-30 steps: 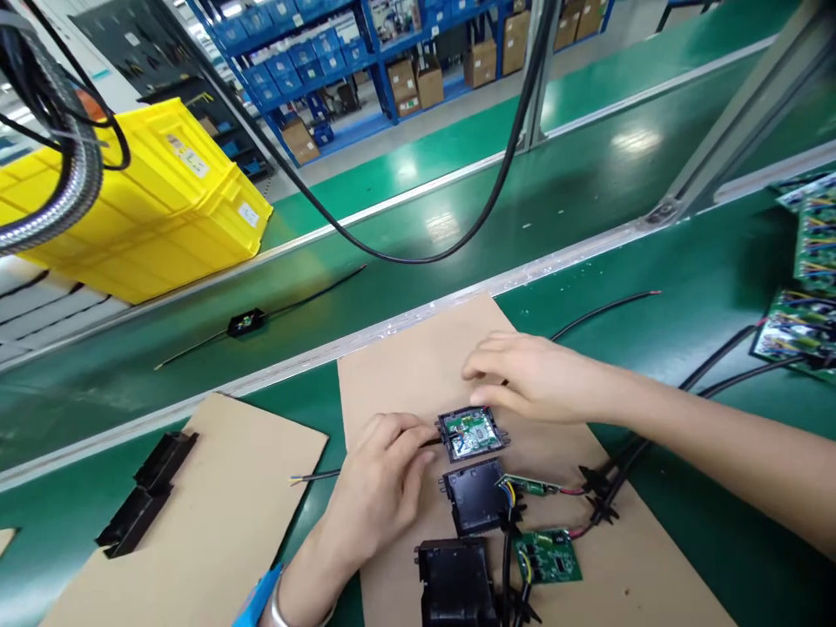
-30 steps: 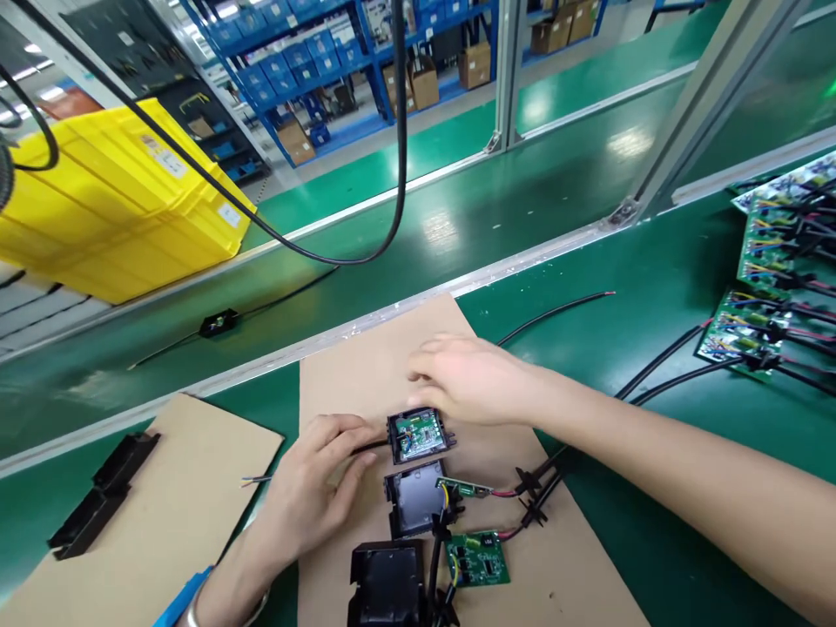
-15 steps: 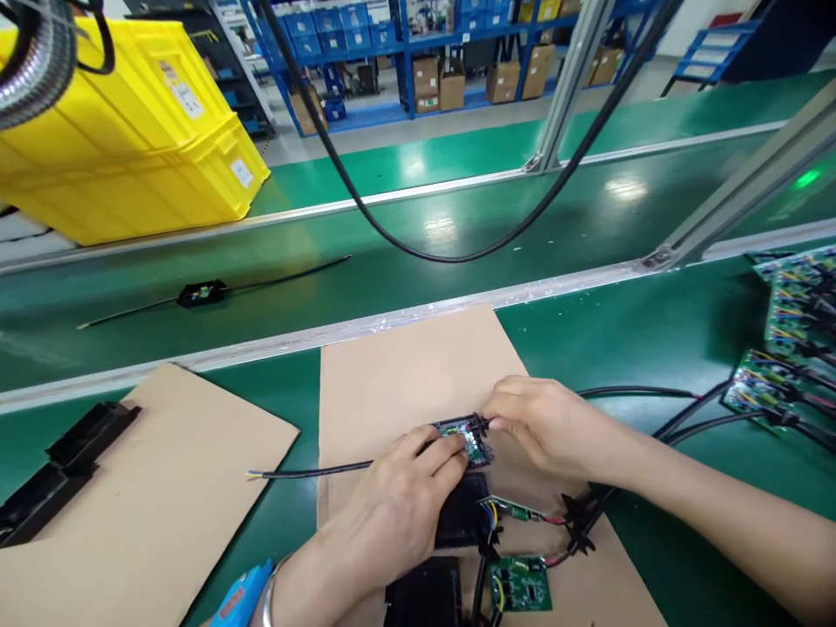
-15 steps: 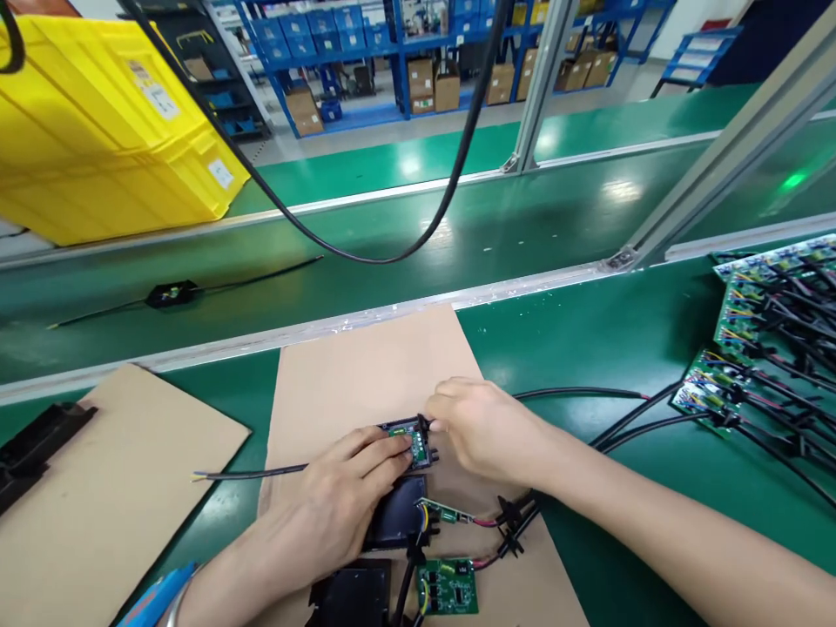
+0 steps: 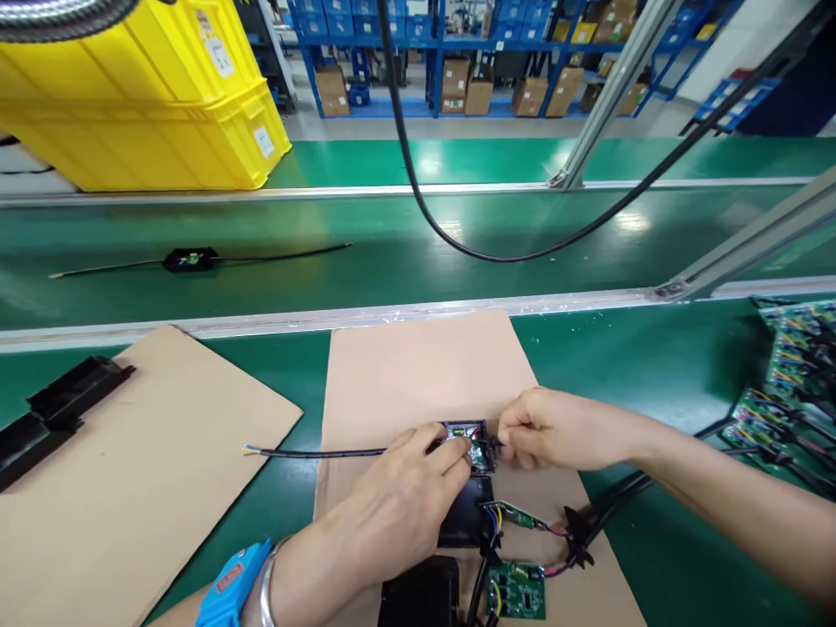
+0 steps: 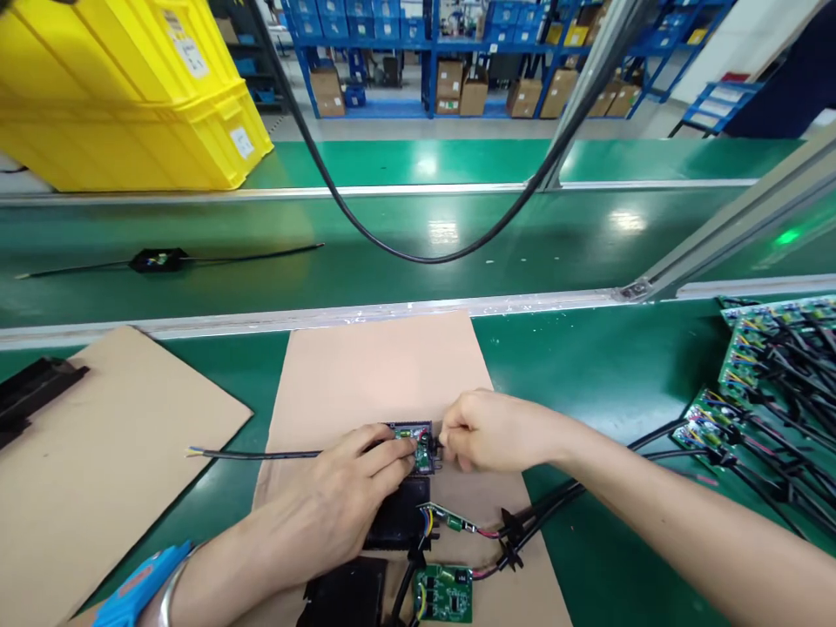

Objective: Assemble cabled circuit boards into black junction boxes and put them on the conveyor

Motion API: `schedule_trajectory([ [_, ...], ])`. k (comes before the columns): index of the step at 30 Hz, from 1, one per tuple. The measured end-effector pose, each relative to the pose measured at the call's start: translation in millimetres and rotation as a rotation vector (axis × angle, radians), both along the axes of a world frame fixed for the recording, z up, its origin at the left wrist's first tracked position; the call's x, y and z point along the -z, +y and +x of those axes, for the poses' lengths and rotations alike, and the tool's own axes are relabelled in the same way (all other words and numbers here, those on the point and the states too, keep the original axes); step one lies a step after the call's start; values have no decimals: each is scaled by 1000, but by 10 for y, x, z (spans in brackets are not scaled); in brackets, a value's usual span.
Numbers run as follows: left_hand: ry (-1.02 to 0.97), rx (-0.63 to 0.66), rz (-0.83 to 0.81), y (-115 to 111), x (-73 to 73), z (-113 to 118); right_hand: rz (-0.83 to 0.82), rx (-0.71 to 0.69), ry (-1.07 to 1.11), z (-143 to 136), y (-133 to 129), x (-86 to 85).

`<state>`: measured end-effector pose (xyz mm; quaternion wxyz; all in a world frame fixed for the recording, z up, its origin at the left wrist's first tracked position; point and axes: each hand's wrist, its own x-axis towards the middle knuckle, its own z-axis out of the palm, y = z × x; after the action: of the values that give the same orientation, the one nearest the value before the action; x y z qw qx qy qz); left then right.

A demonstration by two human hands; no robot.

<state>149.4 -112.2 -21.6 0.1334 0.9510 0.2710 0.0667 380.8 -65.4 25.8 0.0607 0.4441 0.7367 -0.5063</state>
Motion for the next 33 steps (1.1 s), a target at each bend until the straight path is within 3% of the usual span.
schedule_trajectory([
  [4,-4,-14,-33,11,-13,9,296,-5,-92,-102,-136,6],
  [9,-32,-28,-49,18,-25,2,673,-193,-61,-95,-261,92],
  [15,-29,-19,-32,15,-16,-8,920,-302,12,86,-277,331],
  [19,-58,-39,-37,15,-21,-4,960,-273,50,113,-322,429],
  [24,-55,-39,-50,17,-26,-6,859,-112,128,9,-361,365],
  [30,-9,-28,-64,15,-54,-10,949,-193,87,-42,-324,398],
  [33,17,-11,-58,8,-50,-13,892,-221,93,13,-294,391],
])
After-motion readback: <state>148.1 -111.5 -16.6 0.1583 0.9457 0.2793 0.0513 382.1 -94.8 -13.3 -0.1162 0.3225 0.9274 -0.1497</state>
